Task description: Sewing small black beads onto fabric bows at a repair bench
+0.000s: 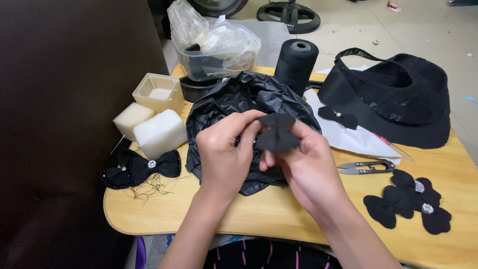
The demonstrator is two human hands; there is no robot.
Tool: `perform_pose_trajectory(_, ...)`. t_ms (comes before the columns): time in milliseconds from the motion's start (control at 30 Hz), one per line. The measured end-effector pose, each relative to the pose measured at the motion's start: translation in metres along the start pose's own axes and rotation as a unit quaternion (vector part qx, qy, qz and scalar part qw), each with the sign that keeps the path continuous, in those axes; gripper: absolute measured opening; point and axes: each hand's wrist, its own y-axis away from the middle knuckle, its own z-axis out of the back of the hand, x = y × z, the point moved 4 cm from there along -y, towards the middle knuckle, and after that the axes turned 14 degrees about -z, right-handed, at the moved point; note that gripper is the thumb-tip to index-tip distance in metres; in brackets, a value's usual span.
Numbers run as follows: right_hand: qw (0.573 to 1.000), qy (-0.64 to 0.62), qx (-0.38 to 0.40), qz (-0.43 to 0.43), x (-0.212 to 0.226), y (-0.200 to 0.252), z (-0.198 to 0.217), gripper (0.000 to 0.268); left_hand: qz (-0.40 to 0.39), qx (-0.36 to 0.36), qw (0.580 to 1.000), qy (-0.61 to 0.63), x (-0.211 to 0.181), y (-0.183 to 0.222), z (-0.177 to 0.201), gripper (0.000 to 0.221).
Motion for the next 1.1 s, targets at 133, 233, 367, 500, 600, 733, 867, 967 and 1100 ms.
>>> perform_pose_trajectory(133,0.986,0.147,-0.005,0.084,0.013,0.006,-0.008,0.026,0.046,-0.037,0.998,0.009,-0.001,0.003,0.002,0.015)
perform_pose_trajectory(233,0.975,0.186,0.019,0.118,0.014,0.008,-0.01,0.029,0.12,-0.051,0.99,0.046,0.0,0.004,0.001,0.013)
perform_pose_trajectory(367,0.966,0.209,0.005,0.15,0.017,0.012,-0.012,0.025,0.131,-0.059,0.986,0.089,-0.004,0.003,-0.002,0.014)
perform_pose_trajectory(500,0.957,0.237,-0.002,0.167,0.022,0.015,-0.012,0.024,0.173,-0.06,0.978,0.1,-0.001,0.007,-0.007,0.012)
perform_pose_trajectory(600,0.947,0.265,0.006,0.184,0.02,0.014,-0.007,0.027,0.193,-0.068,0.97,0.128,0.005,0.014,-0.012,0.01)
perform_pose_trajectory(733,0.946,0.269,-0.021,0.18,0.017,0.013,-0.009,0.026,0.201,-0.072,0.968,0.133,0.009,0.018,-0.014,0.011)
perform_pose_trajectory(867,0.934,0.261,-0.074,0.231,0.016,-0.003,-0.006,0.004,0.239,-0.109,0.95,0.17,0.021,0.017,-0.019,0.017)
perform_pose_trajectory(967,0.929,0.233,-0.083,0.276,0.018,-0.018,-0.005,0.005,0.233,-0.124,0.949,0.174,0.031,0.015,-0.024,0.021)
perform_pose_trajectory(1100,0.929,0.217,-0.128,0.272,0.02,-0.032,0.002,0.023,0.274,-0.105,0.945,0.145,0.052,0.03,-0.04,0.013)
